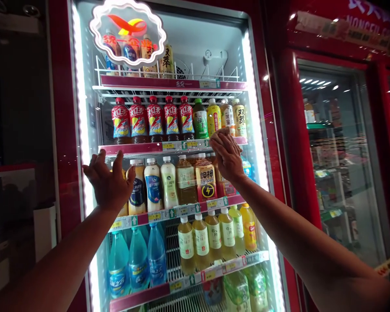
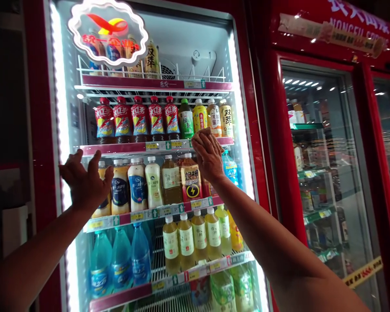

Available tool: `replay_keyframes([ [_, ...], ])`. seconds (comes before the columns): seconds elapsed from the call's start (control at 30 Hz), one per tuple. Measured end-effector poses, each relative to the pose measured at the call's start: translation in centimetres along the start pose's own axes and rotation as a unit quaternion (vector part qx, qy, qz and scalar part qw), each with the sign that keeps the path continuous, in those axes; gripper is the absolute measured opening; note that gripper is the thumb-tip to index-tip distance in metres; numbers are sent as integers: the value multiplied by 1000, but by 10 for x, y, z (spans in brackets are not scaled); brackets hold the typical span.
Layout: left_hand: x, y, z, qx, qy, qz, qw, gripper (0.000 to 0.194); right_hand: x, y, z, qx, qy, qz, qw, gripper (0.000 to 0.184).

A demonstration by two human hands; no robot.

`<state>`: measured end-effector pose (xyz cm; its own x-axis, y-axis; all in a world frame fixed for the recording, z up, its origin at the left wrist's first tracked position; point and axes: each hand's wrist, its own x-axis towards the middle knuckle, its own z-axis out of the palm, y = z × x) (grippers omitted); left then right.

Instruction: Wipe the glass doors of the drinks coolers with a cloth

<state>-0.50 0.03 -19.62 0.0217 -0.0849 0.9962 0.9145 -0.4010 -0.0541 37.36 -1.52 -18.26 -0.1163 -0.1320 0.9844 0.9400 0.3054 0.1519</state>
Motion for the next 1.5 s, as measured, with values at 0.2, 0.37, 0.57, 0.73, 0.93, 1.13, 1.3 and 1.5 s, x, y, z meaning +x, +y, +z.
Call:
replay_keyframes([
  [0.2,0,1,-2,-12,-7,-17,1000,59,0,-37,12,25,-29,2,999,53],
  [0.37,0,0,-2,-23,-8,-17,1000,58,9,-50,16,37,-24,-19,999,50],
  [0.57,-1,0,-3,-29,0,-13,1000,53,9,-71,27,42,-69,-44,996,59],
  [0.73,-3,-4,-2,-27,0,0,1000,48,13,-87,34,54,-62,-40,996,69],
  [0.93,-4,-9,-1,-48,0,1,999,44,19,-97,38,56,-80,-63,993,65],
  [1.13,-4,-10,-2,-48,-5,9,999,41,34,-102,41,44,-51,-21,998,56],
  [1.3,-6,-16,-4,-54,-17,28,998,38,33,-122,41,61,-122,-92,986,56],
  [1.5,-9,-31,-14,-48,-47,78,995,39,46,-130,52,35,-62,-40,997,56],
])
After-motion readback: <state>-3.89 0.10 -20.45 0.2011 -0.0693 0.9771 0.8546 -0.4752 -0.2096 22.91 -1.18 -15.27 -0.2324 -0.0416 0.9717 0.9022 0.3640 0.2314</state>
